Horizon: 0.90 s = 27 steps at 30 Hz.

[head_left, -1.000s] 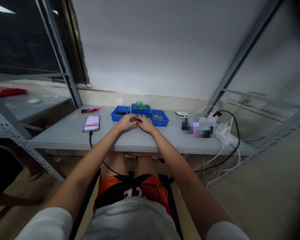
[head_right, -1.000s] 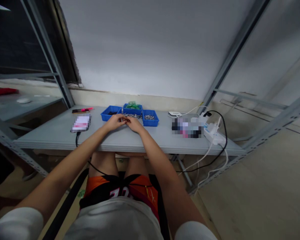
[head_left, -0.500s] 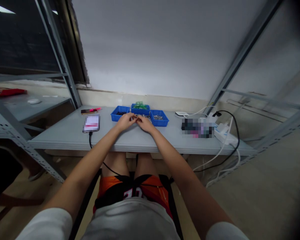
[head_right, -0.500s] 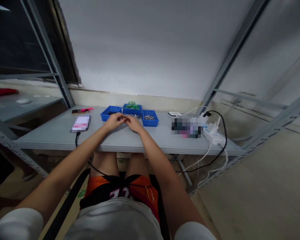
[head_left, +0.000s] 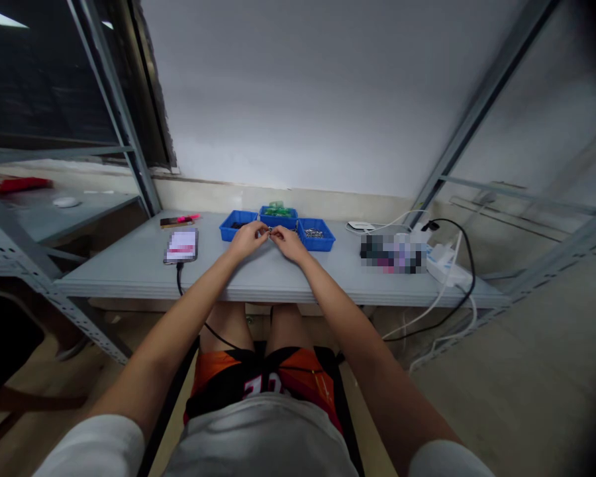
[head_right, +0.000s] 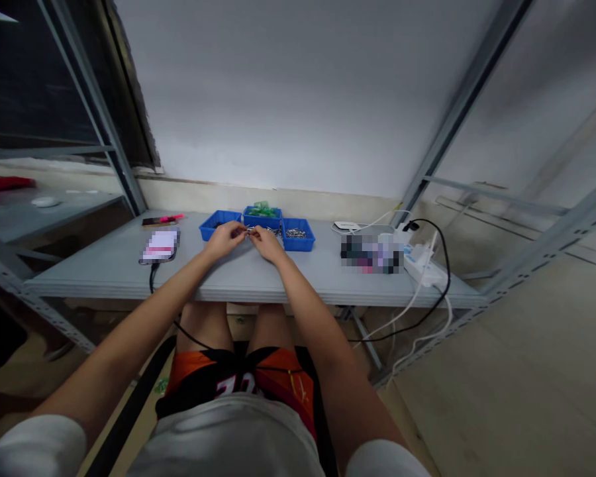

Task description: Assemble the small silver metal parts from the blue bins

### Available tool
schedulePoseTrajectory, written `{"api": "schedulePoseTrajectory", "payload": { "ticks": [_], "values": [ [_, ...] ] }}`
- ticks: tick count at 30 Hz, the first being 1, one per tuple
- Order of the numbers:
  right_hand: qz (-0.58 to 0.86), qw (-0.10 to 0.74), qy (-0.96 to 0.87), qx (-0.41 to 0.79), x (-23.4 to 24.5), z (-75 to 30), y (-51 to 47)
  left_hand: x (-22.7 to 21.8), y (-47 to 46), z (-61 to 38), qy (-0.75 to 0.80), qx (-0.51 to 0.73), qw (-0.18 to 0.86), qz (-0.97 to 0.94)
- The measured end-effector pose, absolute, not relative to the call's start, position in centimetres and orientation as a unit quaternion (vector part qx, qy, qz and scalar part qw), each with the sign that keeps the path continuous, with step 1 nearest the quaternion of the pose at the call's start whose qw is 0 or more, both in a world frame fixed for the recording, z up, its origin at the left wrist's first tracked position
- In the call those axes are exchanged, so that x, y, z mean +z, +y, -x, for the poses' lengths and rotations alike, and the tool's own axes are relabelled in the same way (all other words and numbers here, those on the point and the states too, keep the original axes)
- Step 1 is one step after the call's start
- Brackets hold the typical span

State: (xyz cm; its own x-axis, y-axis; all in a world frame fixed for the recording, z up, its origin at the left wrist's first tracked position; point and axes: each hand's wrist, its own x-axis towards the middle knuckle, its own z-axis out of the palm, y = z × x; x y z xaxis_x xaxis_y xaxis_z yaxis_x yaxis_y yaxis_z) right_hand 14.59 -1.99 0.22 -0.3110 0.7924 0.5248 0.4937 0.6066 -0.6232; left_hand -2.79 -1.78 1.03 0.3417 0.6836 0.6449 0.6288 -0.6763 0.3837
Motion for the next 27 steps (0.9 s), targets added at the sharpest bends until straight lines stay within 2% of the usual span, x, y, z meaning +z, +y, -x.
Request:
{"api": "schedulePoseTrajectory", "payload": {
  "ticks": [7, 15, 27],
  "values": [
    [0.414, 0.469, -0.762, 0.168, 0.49, -14.77, -1.71, 0.97, -1.73, 2.81, 0.425, 0.409, 0.027, -0.807],
    [0.416, 0.470, -0.763, 0.155, 0.59, -14.65, -1.75, 0.67, -1.50, 2.83, 0.422, 0.370, 0.043, -0.827],
    [0.399, 0.476, -0.768, 0.157, 0.57, -14.69, -1.82, 0.70, -1.54, 2.90, 0.424, 0.378, 0.047, -0.822]
  ]
}}
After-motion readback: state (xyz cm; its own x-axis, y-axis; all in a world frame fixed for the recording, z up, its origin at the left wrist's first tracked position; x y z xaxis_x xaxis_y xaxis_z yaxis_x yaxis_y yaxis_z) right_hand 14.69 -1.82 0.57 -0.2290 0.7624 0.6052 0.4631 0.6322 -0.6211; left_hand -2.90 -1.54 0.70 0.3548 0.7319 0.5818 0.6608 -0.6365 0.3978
